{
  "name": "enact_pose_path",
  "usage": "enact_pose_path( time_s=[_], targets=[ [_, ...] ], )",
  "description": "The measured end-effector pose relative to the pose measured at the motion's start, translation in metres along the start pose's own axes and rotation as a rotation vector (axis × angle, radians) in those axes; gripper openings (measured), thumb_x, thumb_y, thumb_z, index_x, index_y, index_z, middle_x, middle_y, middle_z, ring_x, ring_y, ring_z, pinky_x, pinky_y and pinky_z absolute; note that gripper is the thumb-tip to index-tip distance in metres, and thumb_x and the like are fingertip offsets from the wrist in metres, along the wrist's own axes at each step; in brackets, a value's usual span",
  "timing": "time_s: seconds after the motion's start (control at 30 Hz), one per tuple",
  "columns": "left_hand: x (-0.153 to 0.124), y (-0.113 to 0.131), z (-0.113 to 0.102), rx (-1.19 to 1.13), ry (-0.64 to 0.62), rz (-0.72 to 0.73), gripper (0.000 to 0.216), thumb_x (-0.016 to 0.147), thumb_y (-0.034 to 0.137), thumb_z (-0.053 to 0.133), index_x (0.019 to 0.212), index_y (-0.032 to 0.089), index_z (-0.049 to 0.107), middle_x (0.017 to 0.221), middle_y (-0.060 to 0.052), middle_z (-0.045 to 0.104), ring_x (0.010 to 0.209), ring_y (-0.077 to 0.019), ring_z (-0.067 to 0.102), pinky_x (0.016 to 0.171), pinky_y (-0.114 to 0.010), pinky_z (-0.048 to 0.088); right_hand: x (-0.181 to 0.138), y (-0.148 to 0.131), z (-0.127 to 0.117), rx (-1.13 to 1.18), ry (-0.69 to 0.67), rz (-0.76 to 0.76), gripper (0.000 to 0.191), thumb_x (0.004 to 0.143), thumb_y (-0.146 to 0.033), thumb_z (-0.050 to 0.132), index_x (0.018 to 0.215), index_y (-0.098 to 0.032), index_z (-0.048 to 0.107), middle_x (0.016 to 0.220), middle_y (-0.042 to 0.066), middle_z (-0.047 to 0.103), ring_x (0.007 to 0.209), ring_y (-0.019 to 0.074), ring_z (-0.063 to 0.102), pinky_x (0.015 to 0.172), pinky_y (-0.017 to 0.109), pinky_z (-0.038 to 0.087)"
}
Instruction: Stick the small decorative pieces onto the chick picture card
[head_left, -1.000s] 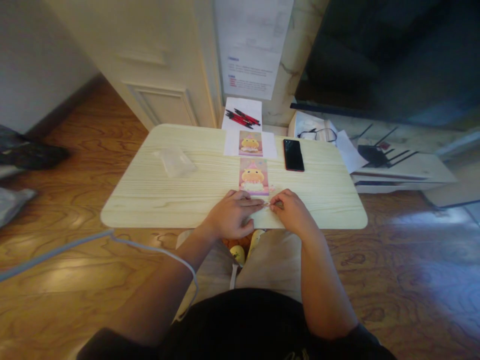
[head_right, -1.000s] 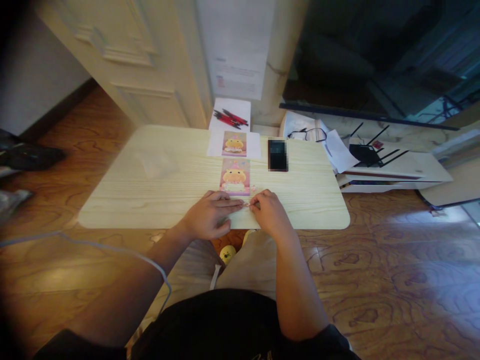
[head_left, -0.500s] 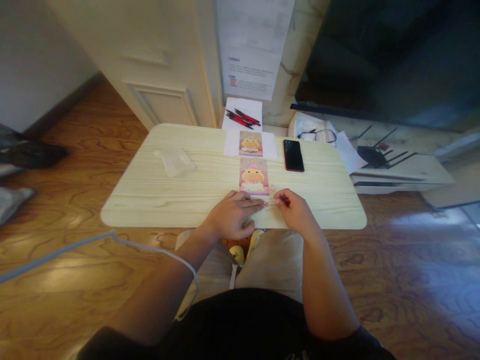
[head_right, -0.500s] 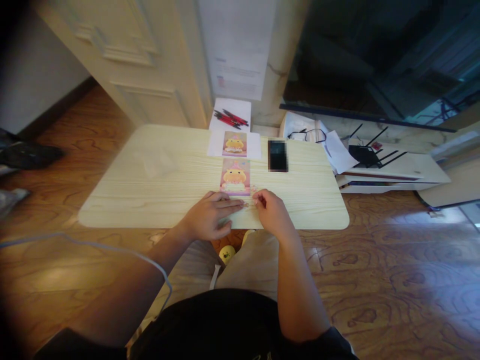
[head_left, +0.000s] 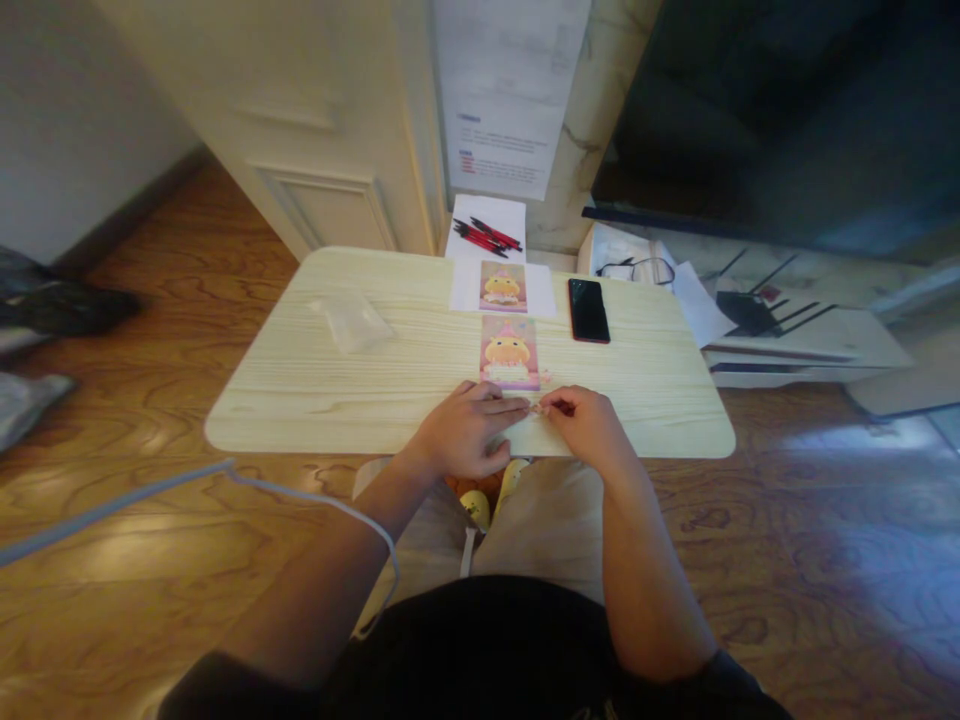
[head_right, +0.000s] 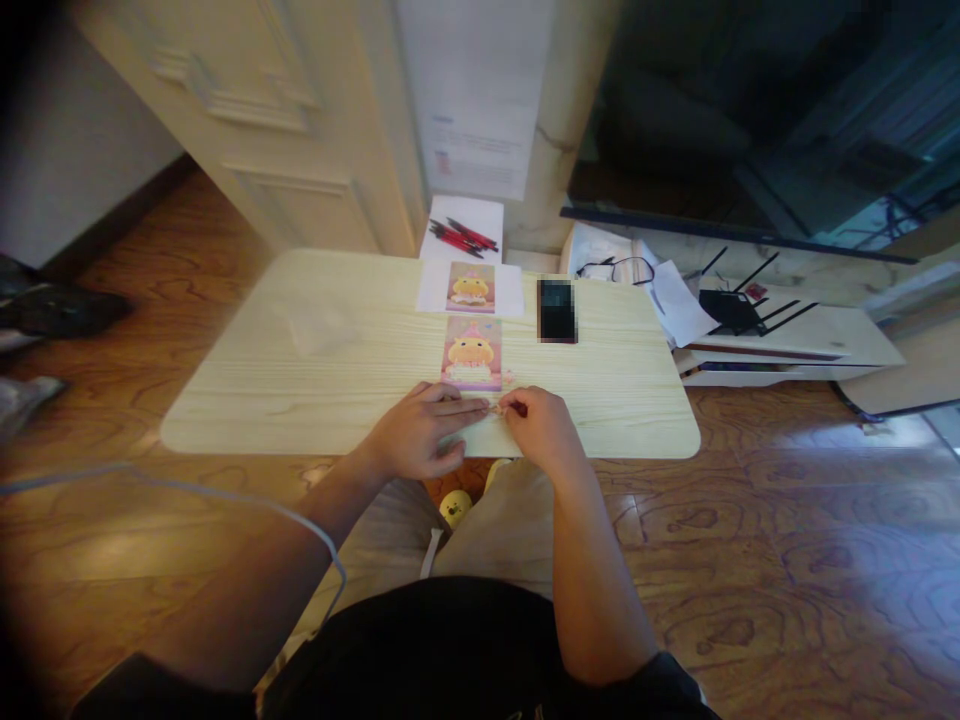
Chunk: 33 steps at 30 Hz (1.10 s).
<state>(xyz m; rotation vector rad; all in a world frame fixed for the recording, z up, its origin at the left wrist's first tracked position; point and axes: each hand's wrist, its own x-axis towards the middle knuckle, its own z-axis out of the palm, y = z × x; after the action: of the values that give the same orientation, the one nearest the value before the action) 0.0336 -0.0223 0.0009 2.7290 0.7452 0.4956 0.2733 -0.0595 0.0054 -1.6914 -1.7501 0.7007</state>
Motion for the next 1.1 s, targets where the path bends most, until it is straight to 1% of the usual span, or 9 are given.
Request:
enact_pose_path(
  time_s=[0.23,0.37,0.47,0.57,0.63,0.73,0.83,0.97,1.1],
  targets=[
    [0.000,-0.001,0.001,0.005,-0.007,0.000,0.062,0.085,0.034,0.060,0.145,0.024,0.059,0.140,-0.004,0.068,0.119,-0.0311,0.055,0.101,-0.049,0.043,0.003,0.001,0.000,-0.081,0.003,-0.045,0.020,0.086,-0.011,0.064,0.092,-0.024,0.079,0.093,0.004,0.073,0.082,0.0186,0.066,0.080,0.033,0.052],
    [-0.001,-0.002,0.002,0.007,-0.001,0.000,0.061,0.085,0.035,0.060,0.145,0.024,0.060,0.140,-0.004,0.068,0.120,-0.0311,0.055,0.101,-0.049,0.043,0.003,0.002,0.003,-0.086,0.006,-0.048,0.019,0.086,-0.012,0.065,0.091,-0.023,0.079,0.092,0.004,0.069,0.078,0.0171,0.064,0.078,0.032,0.052],
    [-0.001,-0.002,0.002,-0.008,0.010,0.010,0.061,0.085,0.034,0.060,0.146,0.025,0.059,0.140,-0.005,0.068,0.120,-0.0309,0.055,0.101,-0.050,0.044,0.002,0.004,0.002,-0.064,0.023,-0.057,0.017,0.087,-0.014,0.065,0.095,-0.023,0.078,0.093,0.004,0.069,0.079,0.0168,0.064,0.077,0.031,0.051],
    [-0.002,-0.003,0.001,-0.050,0.037,0.019,0.060,0.085,0.032,0.060,0.145,0.026,0.059,0.143,-0.004,0.066,0.122,-0.0297,0.055,0.105,-0.049,0.044,0.001,0.007,0.000,-0.030,0.059,-0.043,0.019,0.088,-0.014,0.063,0.100,-0.022,0.075,0.094,0.004,0.070,0.080,0.0170,0.064,0.077,0.031,0.051],
    [-0.002,-0.005,0.000,-0.081,0.085,0.004,0.055,0.085,0.029,0.060,0.140,0.025,0.062,0.142,-0.005,0.065,0.124,-0.0282,0.056,0.107,-0.047,0.044,0.001,0.008,-0.002,-0.022,0.072,-0.038,0.019,0.088,-0.013,0.062,0.098,-0.022,0.074,0.095,0.004,0.071,0.080,0.0170,0.064,0.078,0.031,0.051],
    [-0.002,-0.008,0.001,-0.094,0.175,-0.071,0.040,0.085,0.026,0.059,0.124,0.022,0.068,0.127,-0.008,0.069,0.117,-0.0265,0.060,0.103,-0.045,0.047,0.001,0.007,-0.005,-0.037,0.064,-0.047,0.018,0.087,-0.012,0.062,0.096,-0.021,0.075,0.095,0.004,0.070,0.080,0.0164,0.063,0.078,0.030,0.051],
    [-0.001,-0.011,0.005,-0.061,0.238,-0.184,0.024,0.086,0.023,0.058,0.108,0.021,0.067,0.108,-0.008,0.070,0.104,-0.0257,0.062,0.094,-0.044,0.049,0.000,0.006,-0.007,-0.040,0.044,-0.046,0.017,0.087,-0.012,0.065,0.096,-0.021,0.075,0.097,0.004,0.069,0.079,0.0156,0.063,0.077,0.029,0.051],
    [0.000,-0.013,0.007,-0.022,0.278,-0.290,0.021,0.083,0.020,0.058,0.104,0.020,0.062,0.101,-0.008,0.068,0.099,-0.0264,0.061,0.089,-0.043,0.050,-0.001,0.008,-0.008,-0.059,0.048,-0.047,0.024,0.086,-0.007,0.060,0.098,-0.020,0.075,0.100,0.004,0.069,0.082,0.0162,0.064,0.080,0.030,0.051],
    [0.001,-0.013,0.006,-0.002,0.273,-0.291,0.019,0.083,0.021,0.059,0.102,0.019,0.062,0.098,-0.008,0.067,0.096,-0.0262,0.060,0.086,-0.042,0.049,-0.002,0.012,-0.010,-0.086,0.055,-0.021,0.033,0.082,-0.002,0.055,0.100,-0.020,0.075,0.099,0.004,0.068,0.083,0.0163,0.064,0.082,0.031,0.052]
  ],
)
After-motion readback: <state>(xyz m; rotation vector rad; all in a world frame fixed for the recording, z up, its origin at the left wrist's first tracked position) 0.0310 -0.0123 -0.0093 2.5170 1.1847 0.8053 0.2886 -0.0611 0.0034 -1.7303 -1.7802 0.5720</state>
